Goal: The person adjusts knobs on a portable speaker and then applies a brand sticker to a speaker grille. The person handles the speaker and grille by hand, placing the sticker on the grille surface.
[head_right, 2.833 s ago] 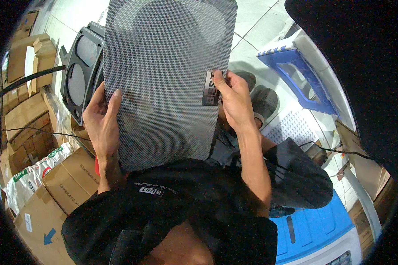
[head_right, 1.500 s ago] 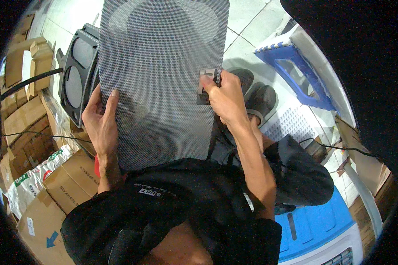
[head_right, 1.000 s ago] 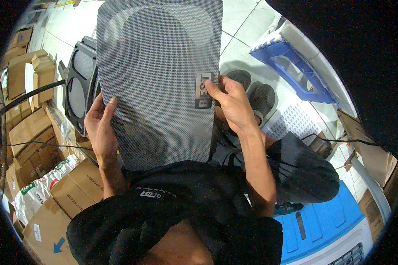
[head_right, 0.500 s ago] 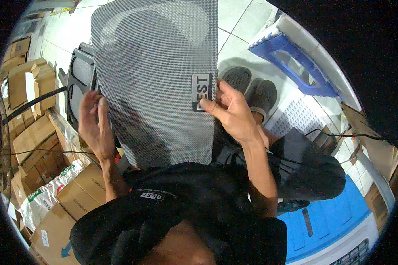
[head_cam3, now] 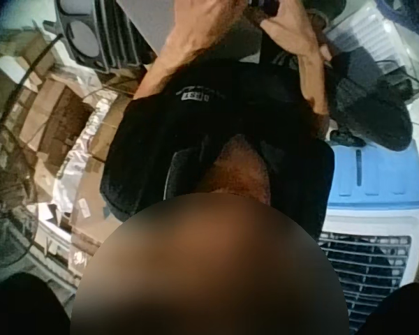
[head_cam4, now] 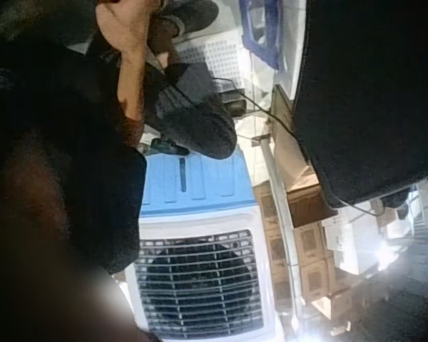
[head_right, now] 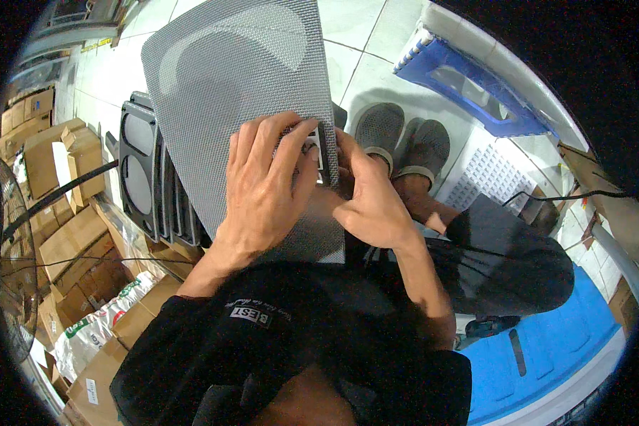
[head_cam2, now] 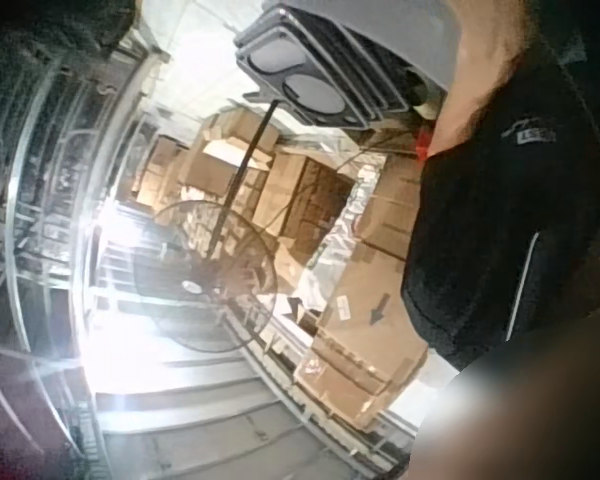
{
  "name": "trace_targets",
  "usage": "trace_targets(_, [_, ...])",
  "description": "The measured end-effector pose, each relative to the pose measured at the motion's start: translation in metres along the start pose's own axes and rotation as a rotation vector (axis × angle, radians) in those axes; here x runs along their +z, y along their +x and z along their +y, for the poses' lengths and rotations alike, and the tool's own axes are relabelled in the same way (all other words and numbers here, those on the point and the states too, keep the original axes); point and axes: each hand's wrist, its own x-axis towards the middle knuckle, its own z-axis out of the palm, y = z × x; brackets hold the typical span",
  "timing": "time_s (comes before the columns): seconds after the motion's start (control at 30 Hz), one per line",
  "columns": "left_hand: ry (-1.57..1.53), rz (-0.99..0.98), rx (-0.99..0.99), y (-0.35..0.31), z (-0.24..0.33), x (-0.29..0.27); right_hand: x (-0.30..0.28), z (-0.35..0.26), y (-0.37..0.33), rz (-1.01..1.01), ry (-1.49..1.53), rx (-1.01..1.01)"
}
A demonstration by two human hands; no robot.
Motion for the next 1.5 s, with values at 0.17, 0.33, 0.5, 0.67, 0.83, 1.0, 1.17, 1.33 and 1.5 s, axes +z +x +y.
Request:
trace_targets(0.17, [0.084, -0.017, -0.093, 0.005, 0.01, 0.0, 0.002, -0.002, -0.003, -0.001, 0.019, 0.004])
trace_targets(0.33, [0.089, -0.069, -0.088, 0.012, 0.012, -0.006, 0.006, -0.001, -0.001, 0.004, -0.025, -0.019])
trace_targets(0.5, [0.139, -0.082, -0.043, 0.014, 0.014, -0.011, 0.006, -0.01, -0.007, 0.013, -0.131, 0.018])
trace_targets(0.67, [0.153, -0.106, -0.045, 0.013, 0.012, -0.01, 0.013, -0.003, -0.007, 0.067, -0.207, -0.064])
trace_targets(0.83, [0.098, -0.125, -0.049, 0.013, 0.007, -0.012, 0.009, -0.002, -0.008, -0.003, -0.111, -0.095])
trace_targets(1.0, [0.063, -0.137, -0.104, 0.012, 0.006, -0.015, 0.01, -0.01, -0.011, 0.002, -0.194, -0.077])
trace_targets(1.17, [0.033, -0.152, -0.096, 0.011, 0.003, -0.016, 0.013, -0.001, -0.011, 0.031, -0.226, -0.078])
trace_targets(1.33, [0.009, -0.165, -0.068, 0.01, 0.0, -0.014, 0.007, 0.006, -0.006, 0.007, -0.084, -0.042])
trace_targets(1.5, [0.007, -0.133, -0.075, 0.008, 0.002, -0.01, 0.006, 0.006, -0.015, 0.042, -0.098, -0.023])
